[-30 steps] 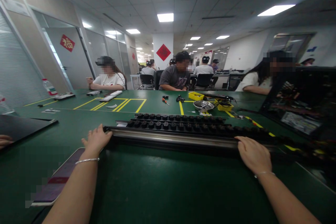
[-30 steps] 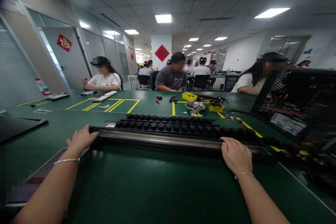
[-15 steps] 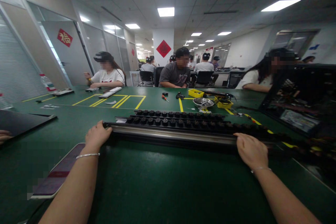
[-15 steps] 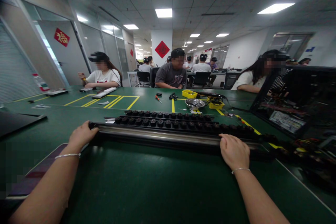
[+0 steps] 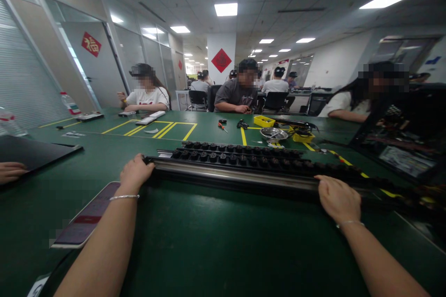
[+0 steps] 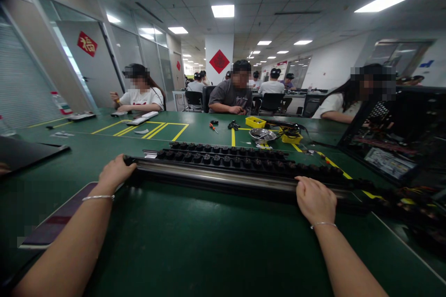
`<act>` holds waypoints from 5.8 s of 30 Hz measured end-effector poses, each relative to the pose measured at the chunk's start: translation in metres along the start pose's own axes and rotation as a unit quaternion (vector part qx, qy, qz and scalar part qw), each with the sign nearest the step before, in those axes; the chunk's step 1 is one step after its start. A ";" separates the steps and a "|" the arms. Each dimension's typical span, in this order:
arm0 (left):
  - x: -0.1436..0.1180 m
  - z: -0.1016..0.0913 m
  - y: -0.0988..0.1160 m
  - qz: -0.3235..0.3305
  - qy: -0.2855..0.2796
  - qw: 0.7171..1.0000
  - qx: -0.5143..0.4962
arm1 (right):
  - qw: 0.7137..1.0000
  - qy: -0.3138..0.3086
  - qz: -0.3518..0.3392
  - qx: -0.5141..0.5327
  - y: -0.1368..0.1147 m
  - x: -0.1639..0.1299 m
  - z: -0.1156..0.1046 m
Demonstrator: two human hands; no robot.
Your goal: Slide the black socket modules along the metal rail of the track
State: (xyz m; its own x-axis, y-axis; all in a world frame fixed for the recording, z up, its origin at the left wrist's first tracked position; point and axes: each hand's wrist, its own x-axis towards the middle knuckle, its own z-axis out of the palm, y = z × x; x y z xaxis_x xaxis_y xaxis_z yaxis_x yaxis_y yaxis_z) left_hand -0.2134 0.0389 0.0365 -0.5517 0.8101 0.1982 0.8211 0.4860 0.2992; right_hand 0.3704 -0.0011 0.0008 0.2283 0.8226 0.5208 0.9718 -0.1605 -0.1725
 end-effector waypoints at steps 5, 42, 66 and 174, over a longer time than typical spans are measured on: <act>-0.004 -0.002 0.004 -0.009 0.005 1.000 0.003 | 1.000 -0.006 -0.002 0.000 0.000 0.001 0.000; -0.010 -0.001 0.019 0.027 -0.010 0.999 0.021 | 1.000 -0.007 0.000 -0.004 0.000 0.001 0.000; -0.009 -0.003 0.027 0.058 -0.050 0.997 0.012 | 1.000 -0.005 0.010 0.009 0.000 0.001 0.003; -0.027 -0.004 0.055 0.173 -0.093 0.980 -0.037 | 1.000 -0.011 0.023 0.014 -0.003 -0.001 -0.001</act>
State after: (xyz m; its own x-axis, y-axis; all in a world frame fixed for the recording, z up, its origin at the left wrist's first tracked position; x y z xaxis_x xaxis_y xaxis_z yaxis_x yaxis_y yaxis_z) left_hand -0.1538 0.0421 0.0517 -0.2009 0.9713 0.1271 0.9375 0.1531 0.3124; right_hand 0.3672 -0.0017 0.0015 0.2715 0.8261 0.4937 0.9582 -0.1842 -0.2188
